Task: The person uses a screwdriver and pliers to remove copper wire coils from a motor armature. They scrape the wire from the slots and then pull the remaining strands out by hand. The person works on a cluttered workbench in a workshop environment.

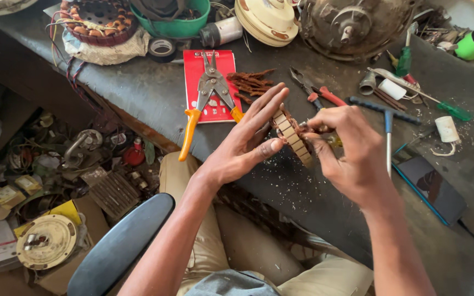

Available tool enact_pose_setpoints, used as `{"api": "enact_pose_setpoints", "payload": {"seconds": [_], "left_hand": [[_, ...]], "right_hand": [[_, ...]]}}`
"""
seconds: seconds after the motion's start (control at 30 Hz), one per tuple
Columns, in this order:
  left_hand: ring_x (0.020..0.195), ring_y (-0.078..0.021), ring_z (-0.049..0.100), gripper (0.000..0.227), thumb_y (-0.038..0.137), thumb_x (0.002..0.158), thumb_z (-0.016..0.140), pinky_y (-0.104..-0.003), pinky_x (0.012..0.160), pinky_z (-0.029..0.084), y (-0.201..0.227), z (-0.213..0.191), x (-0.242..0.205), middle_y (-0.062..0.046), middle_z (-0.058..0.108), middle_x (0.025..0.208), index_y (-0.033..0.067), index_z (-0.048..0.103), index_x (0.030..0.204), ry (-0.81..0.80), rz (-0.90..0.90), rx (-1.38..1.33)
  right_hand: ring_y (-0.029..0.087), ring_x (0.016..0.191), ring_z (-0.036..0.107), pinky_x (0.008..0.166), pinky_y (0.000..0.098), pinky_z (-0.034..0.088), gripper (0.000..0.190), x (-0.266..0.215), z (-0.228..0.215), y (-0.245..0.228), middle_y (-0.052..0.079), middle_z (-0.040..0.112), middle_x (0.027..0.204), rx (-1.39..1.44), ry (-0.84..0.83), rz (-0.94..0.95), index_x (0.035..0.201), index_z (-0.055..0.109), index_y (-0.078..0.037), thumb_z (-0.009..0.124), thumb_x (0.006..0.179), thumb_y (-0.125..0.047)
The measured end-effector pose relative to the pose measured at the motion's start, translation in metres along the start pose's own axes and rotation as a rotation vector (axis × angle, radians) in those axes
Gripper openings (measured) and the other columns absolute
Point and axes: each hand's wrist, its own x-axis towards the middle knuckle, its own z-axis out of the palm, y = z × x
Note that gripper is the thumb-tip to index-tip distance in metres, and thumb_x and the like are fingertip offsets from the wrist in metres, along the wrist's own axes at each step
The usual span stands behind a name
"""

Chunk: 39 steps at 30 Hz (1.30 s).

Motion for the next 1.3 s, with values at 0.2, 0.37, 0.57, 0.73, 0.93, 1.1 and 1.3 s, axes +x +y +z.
{"api": "enact_pose_setpoints", "payload": {"seconds": [0.2,0.37,0.57,0.73,0.93,1.1,1.3], "left_hand": [[0.161,-0.0268,0.034,0.064,0.037,0.104,0.069,-0.046,0.130,0.040,0.003,0.006,0.001,-0.011,0.031,0.170,0.0110,0.045,0.158,0.048,-0.051,-0.060],[0.155,-0.0260,0.041,0.055,0.036,0.104,0.069,-0.045,0.125,0.046,0.008,0.011,0.001,-0.010,0.035,0.164,0.0103,0.050,0.149,0.090,-0.051,0.013],[0.159,-0.0286,0.038,0.056,0.041,0.104,0.067,-0.046,0.127,0.041,0.012,0.013,0.000,-0.011,0.036,0.167,0.0117,0.051,0.150,0.086,-0.035,0.132],[0.159,-0.0297,0.038,0.057,0.044,0.104,0.066,-0.047,0.126,0.042,0.012,0.013,0.000,-0.011,0.036,0.167,0.0122,0.051,0.149,0.081,-0.065,0.112],[0.159,-0.0298,0.038,0.060,0.046,0.103,0.067,-0.047,0.127,0.042,0.011,0.012,0.001,-0.012,0.034,0.167,0.0118,0.049,0.150,0.080,-0.073,0.038],[0.161,-0.0299,0.036,0.060,0.046,0.104,0.067,-0.048,0.129,0.042,0.011,0.012,0.000,-0.012,0.034,0.168,0.0117,0.049,0.151,0.067,-0.059,0.050],[0.161,-0.0301,0.037,0.060,0.045,0.103,0.068,-0.049,0.127,0.044,0.011,0.011,-0.001,-0.011,0.034,0.169,0.0120,0.050,0.150,0.075,-0.067,0.086]], "right_hand": [[0.026,0.098,0.067,0.083,0.0390,0.057,0.025,-0.001,-0.007,-0.003,0.007,0.067,0.106,-0.204,-0.020,-0.150,0.109,0.072,-0.007,0.081,0.087,0.002],[0.023,0.101,0.068,0.081,0.0378,0.056,0.026,-0.003,-0.003,-0.002,0.003,0.069,0.108,-0.433,0.054,-0.305,0.105,0.074,-0.008,0.078,0.082,0.004],[0.023,0.102,0.068,0.081,0.0371,0.054,0.017,-0.012,0.010,0.004,0.004,0.069,0.108,-0.504,0.149,-0.297,0.103,0.072,-0.005,0.080,0.090,0.003],[0.026,0.104,0.069,0.090,0.0380,0.057,0.020,-0.017,0.010,0.003,0.006,0.069,0.111,-0.345,0.139,-0.232,0.107,0.070,-0.003,0.077,0.091,0.006],[0.029,0.106,0.071,0.090,0.0388,0.057,0.023,-0.007,-0.015,-0.006,0.012,0.070,0.111,0.002,-0.020,-0.008,0.112,0.067,-0.001,0.076,0.091,-0.001],[0.027,0.091,0.073,0.077,0.0380,0.057,0.020,0.020,-0.032,0.000,0.014,0.072,0.102,0.025,-0.246,0.018,0.110,0.070,-0.001,0.077,0.092,-0.003],[0.033,0.090,0.071,0.078,0.0403,0.056,0.025,0.048,-0.041,0.004,0.015,0.068,0.099,-0.075,-0.501,-0.172,0.097,0.068,0.000,0.080,0.077,-0.010]]}}
